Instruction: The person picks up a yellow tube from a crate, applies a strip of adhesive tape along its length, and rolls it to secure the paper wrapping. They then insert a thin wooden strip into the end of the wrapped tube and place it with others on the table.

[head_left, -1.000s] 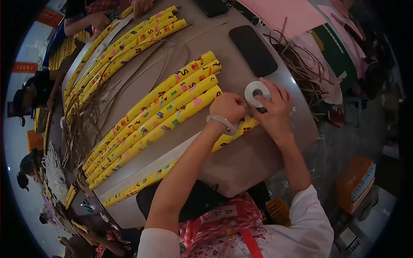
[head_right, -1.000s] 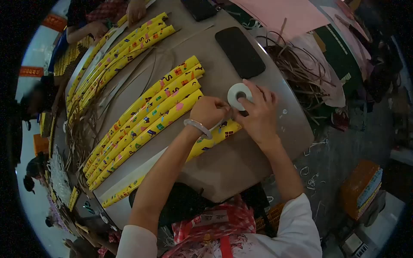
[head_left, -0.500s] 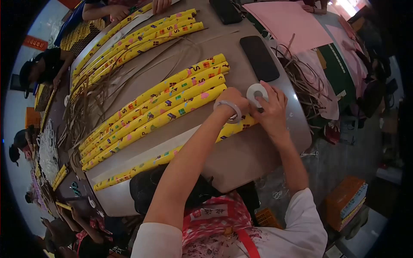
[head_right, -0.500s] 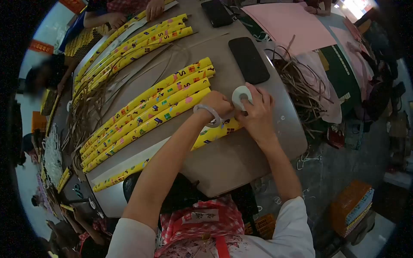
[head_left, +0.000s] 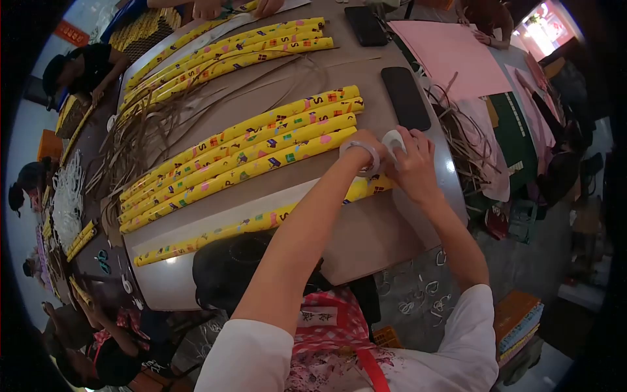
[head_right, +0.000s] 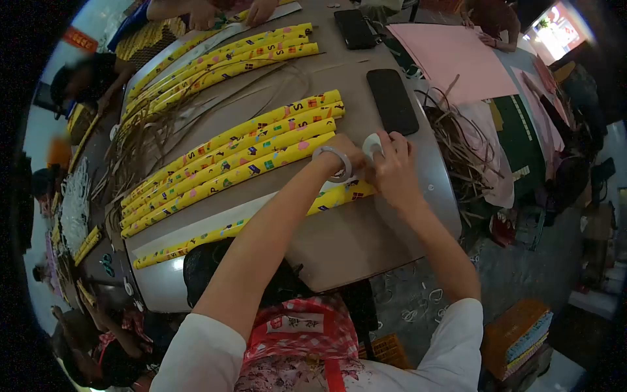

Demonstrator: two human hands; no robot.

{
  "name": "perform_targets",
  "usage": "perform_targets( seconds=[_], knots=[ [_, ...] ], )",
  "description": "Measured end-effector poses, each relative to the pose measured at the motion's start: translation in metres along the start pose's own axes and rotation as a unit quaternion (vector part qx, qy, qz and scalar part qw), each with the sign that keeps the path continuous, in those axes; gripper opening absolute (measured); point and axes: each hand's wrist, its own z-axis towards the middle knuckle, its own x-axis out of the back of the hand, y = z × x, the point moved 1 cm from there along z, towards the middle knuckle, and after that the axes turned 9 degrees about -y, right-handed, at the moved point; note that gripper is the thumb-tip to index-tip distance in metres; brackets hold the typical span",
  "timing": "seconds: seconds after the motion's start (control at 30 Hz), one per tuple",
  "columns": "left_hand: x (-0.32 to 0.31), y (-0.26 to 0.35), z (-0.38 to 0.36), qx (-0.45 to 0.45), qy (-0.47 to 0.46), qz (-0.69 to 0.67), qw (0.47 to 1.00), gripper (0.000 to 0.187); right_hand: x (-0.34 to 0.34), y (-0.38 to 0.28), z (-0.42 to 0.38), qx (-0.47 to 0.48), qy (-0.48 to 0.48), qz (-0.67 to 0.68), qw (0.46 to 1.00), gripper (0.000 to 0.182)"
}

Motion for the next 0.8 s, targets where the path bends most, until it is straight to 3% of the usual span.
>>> perform_targets(
  seconds=[0.1,0.2,0.3,0.4,0.43,0.5,0.63,0.77,0.8],
  knots=[
    [-0.001,0.0,-0.001,0.031,0.023,-0.059,0.998,0.029,0.006,0.0,0.005,0.029,0.0,0.014,0.999,0.032],
    [-0.01,-0.009,0.027,0.012,0.009,-0.008,1.0,0.041,0.036,-0.001,0.012,0.044,0.01,0.04,0.998,0.029],
    [-0.003,-0.014,0.008,-0.024,-0.023,-0.012,0.999,0.041,0.051,0.01,0.003,0.011,0.018,0.058,0.998,0.026],
    [-0.01,-0.015,0.011,-0.053,-0.037,-0.058,0.996,0.042,0.056,0.021,-0.015,-0.149,0.017,0.238,0.96,0.026],
    [-0.017,-0.02,0.02,-0.048,-0.017,-0.079,0.996,0.04,0.053,0.025,-0.02,-0.15,0.018,0.233,0.961,0.026],
    [-0.014,-0.02,0.011,-0.052,-0.016,-0.113,0.992,0.032,0.033,0.039,-0.039,-0.241,0.024,0.274,0.931,0.026],
    [-0.018,-0.022,0.018,-0.029,-0.019,-0.144,0.989,0.028,0.011,0.041,-0.068,-0.237,-0.018,0.07,0.969,0.027],
    [-0.018,-0.025,0.008,-0.063,-0.022,-0.203,0.977,0.021,0.015,0.028,-0.065,-0.246,-0.042,-0.013,0.968,0.024],
    [-0.018,-0.026,0.005,-0.092,-0.02,-0.208,0.974,0.023,0.025,0.021,-0.058,-0.221,-0.003,-0.015,0.975,0.023]
  ],
)
